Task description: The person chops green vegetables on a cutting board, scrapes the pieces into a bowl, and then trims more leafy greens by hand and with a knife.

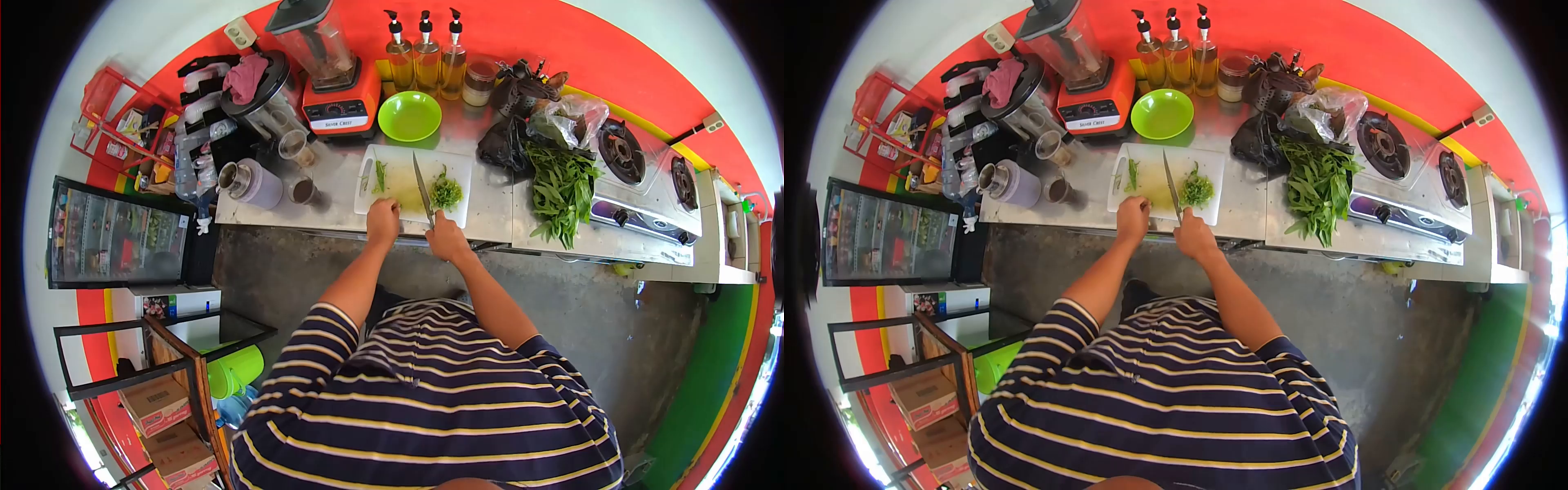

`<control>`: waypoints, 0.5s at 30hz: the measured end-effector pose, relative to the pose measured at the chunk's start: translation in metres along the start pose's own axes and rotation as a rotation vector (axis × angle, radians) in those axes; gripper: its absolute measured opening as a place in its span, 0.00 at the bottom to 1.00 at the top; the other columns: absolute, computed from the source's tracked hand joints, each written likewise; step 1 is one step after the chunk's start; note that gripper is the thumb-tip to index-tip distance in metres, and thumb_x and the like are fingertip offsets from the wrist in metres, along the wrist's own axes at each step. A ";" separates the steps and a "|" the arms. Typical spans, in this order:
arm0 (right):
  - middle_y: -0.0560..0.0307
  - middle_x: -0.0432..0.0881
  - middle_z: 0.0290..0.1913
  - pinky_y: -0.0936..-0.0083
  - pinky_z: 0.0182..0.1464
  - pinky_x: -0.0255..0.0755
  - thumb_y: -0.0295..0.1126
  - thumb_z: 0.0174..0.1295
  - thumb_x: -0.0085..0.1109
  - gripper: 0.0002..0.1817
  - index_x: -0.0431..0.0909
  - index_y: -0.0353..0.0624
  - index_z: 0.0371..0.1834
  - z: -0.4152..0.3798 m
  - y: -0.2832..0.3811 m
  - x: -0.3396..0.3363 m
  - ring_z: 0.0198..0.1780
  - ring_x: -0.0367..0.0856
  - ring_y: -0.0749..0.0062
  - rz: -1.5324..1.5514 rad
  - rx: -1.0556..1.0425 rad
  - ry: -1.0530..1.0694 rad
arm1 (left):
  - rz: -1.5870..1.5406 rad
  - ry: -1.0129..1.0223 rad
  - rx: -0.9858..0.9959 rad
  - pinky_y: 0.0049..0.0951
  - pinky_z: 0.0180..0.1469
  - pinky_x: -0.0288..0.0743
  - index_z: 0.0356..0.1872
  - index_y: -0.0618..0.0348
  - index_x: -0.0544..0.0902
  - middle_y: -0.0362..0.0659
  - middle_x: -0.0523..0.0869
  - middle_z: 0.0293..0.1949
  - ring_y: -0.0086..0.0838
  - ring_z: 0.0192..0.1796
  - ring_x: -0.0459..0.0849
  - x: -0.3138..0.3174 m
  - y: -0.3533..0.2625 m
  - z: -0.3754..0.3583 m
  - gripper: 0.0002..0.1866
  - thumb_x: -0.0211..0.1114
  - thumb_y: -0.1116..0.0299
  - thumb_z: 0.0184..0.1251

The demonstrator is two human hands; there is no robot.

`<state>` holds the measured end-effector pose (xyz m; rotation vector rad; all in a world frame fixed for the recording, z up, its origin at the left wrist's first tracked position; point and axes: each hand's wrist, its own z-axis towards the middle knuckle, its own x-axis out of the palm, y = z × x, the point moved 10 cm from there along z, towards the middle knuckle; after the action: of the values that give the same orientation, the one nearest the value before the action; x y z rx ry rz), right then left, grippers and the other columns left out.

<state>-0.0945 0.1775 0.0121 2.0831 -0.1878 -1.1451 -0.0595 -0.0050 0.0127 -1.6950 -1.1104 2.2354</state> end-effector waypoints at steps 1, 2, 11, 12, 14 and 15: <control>0.20 0.83 0.40 0.43 0.53 0.77 0.33 0.65 0.57 0.24 0.65 0.25 0.57 -0.002 -0.004 0.001 0.46 0.83 0.26 -0.010 0.003 0.005 | -0.009 0.000 -0.007 0.48 0.47 0.80 0.34 0.58 0.88 0.55 0.87 0.38 0.52 0.43 0.86 0.002 0.001 0.002 0.04 0.69 0.72 0.60; 0.21 0.83 0.40 0.43 0.53 0.77 0.33 0.64 0.58 0.25 0.65 0.25 0.57 -0.002 0.000 0.001 0.46 0.83 0.26 -0.017 -0.058 0.021 | -0.029 0.021 0.032 0.49 0.47 0.80 0.34 0.59 0.88 0.55 0.87 0.38 0.53 0.43 0.86 0.007 -0.005 0.009 0.03 0.69 0.72 0.59; 0.21 0.83 0.41 0.44 0.53 0.77 0.33 0.63 0.59 0.23 0.68 0.27 0.56 0.021 0.018 -0.001 0.47 0.83 0.27 -0.080 0.036 -0.157 | -0.126 0.111 0.234 0.47 0.46 0.79 0.33 0.60 0.86 0.53 0.84 0.37 0.51 0.42 0.84 0.011 -0.021 0.032 0.03 0.68 0.74 0.59; 0.21 0.83 0.41 0.43 0.52 0.77 0.33 0.63 0.58 0.24 0.67 0.26 0.57 0.022 0.016 0.004 0.46 0.83 0.26 -0.088 0.062 -0.164 | -0.168 0.071 0.269 0.47 0.46 0.78 0.33 0.61 0.86 0.52 0.83 0.37 0.50 0.43 0.84 0.008 -0.023 0.029 0.03 0.68 0.74 0.60; 0.21 0.83 0.40 0.43 0.52 0.77 0.32 0.63 0.57 0.22 0.67 0.27 0.55 0.030 0.018 0.015 0.46 0.83 0.27 -0.095 0.072 -0.160 | -0.210 0.033 0.295 0.47 0.47 0.78 0.32 0.61 0.86 0.51 0.82 0.37 0.50 0.43 0.83 0.005 -0.021 0.025 0.03 0.67 0.74 0.61; 0.21 0.83 0.40 0.43 0.52 0.78 0.31 0.63 0.57 0.21 0.67 0.27 0.53 0.032 0.022 0.019 0.45 0.84 0.27 -0.091 0.073 -0.162 | -0.190 0.059 0.298 0.48 0.47 0.78 0.32 0.61 0.86 0.51 0.82 0.37 0.50 0.43 0.84 0.006 -0.022 0.025 0.03 0.66 0.73 0.62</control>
<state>-0.1038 0.1357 0.0031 2.0801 -0.2169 -1.3820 -0.0908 0.0018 0.0238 -1.4609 -0.8360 2.0960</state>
